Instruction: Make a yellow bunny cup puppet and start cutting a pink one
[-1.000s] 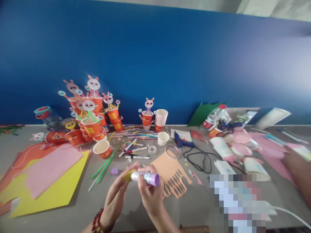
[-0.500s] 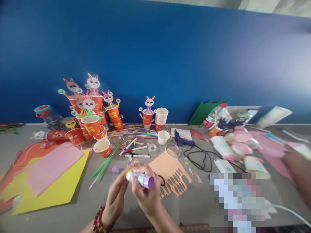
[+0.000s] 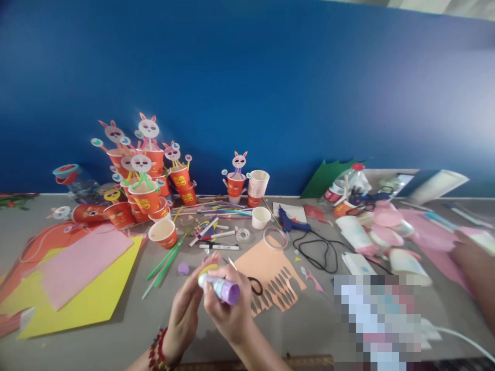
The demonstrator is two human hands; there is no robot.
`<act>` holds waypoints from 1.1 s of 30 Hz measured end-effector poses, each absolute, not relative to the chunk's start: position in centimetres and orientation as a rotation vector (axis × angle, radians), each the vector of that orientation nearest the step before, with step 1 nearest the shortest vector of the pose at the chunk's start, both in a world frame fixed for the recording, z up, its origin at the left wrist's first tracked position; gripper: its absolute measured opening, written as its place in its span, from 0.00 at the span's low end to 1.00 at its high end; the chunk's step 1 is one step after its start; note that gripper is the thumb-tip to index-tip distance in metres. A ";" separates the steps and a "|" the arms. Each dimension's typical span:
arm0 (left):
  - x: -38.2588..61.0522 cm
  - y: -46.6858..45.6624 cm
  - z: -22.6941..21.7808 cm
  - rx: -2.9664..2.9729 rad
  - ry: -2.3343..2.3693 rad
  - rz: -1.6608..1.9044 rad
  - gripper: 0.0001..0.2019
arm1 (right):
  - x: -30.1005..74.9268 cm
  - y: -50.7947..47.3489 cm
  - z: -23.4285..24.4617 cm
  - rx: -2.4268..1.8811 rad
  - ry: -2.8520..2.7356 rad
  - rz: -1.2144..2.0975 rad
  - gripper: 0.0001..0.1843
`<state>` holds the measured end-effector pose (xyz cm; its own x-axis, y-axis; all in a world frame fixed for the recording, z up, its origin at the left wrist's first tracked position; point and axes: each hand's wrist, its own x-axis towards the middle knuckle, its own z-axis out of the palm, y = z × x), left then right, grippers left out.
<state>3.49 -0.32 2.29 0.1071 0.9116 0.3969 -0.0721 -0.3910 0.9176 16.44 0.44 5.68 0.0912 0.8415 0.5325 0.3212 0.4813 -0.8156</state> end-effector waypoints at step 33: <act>3.4 -0.2 1.2 1.213 0.858 1.406 0.20 | 18.0 0.7 4.6 -1.131 -1.323 0.605 0.05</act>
